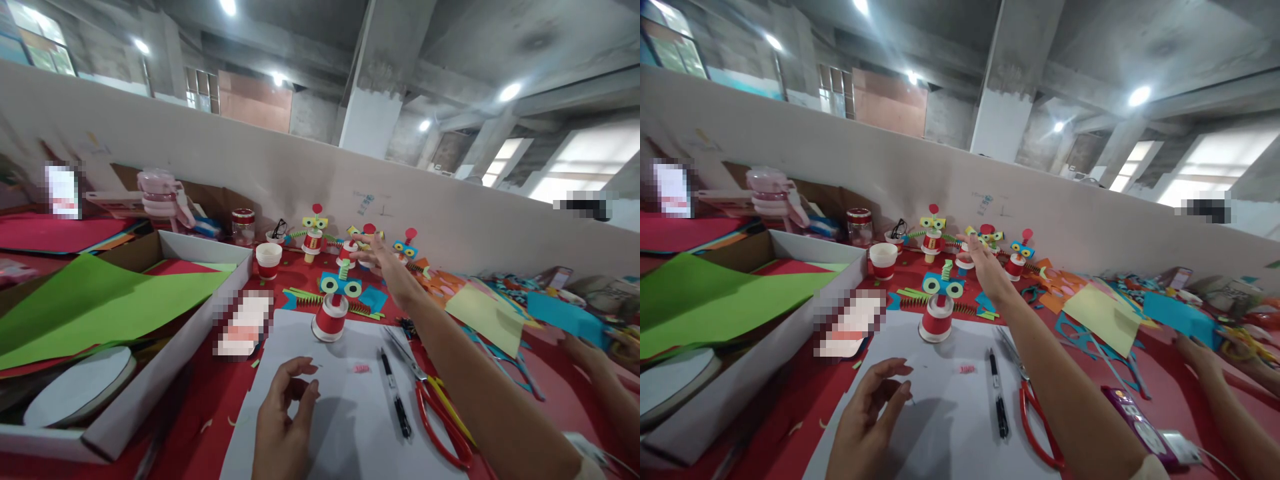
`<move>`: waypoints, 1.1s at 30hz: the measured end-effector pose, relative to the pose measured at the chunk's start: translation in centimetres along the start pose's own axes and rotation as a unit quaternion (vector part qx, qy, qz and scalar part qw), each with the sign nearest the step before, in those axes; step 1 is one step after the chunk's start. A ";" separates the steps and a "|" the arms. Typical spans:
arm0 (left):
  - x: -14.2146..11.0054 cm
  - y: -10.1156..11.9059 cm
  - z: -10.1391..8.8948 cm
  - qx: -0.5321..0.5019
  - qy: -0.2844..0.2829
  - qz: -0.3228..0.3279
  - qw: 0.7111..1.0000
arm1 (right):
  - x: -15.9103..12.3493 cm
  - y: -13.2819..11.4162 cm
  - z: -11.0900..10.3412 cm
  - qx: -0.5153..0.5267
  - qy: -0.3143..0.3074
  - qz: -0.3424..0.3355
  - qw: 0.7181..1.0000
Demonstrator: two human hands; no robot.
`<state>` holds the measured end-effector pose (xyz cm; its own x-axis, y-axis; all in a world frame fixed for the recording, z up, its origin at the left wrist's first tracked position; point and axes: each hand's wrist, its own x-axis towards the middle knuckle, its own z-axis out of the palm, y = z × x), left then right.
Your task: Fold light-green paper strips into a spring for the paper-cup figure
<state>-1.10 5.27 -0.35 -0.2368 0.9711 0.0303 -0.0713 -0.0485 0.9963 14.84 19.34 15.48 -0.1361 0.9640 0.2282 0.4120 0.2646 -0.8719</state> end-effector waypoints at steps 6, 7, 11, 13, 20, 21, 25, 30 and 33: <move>-0.3 0.3 0.3 -0.017 0.019 -0.001 1.000 | -0.1 -0.1 0.0 -0.010 -0.021 -0.005 1.000; -0.3 0.3 0.4 -0.019 0.022 -0.001 1.000 | -0.2 0.1 0.1 -0.014 -0.029 -0.006 0.999; -0.5 0.6 0.6 -0.014 0.030 -0.001 0.999 | -0.1 1.2 1.0 -0.059 -0.035 -0.057 0.996; -0.5 0.7 0.7 -0.011 0.030 0.005 0.999 | 0.1 1.8 1.4 -0.102 -0.018 -0.107 0.989; -1.0 1.0 0.0 -0.013 0.024 0.038 0.999 | -2.8 0.2 2.2 -0.125 0.102 -0.190 0.968; -1.0 1.1 -0.1 -0.006 0.020 0.046 0.999 | -3.8 0.0 2.4 -0.129 0.107 -0.204 0.965; 0.2 1.9 0.1 0.024 0.013 0.082 0.996 | -6.8 0.2 3.0 -0.193 0.164 -0.252 0.934; 3.0 4.5 0.9 0.174 0.014 0.179 0.968 | -7.5 1.2 2.0 -0.114 0.223 -0.192 0.949; 3.5 4.5 -0.2 0.267 0.004 0.165 0.949 | -9.4 2.2 1.1 -0.054 0.246 -0.162 0.954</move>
<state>-2.42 8.38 4.25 -0.1691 0.9213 0.3503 0.5089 -0.2227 0.8315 16.06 10.88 10.96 0.1558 0.7197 0.6766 0.5145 0.5255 -0.6775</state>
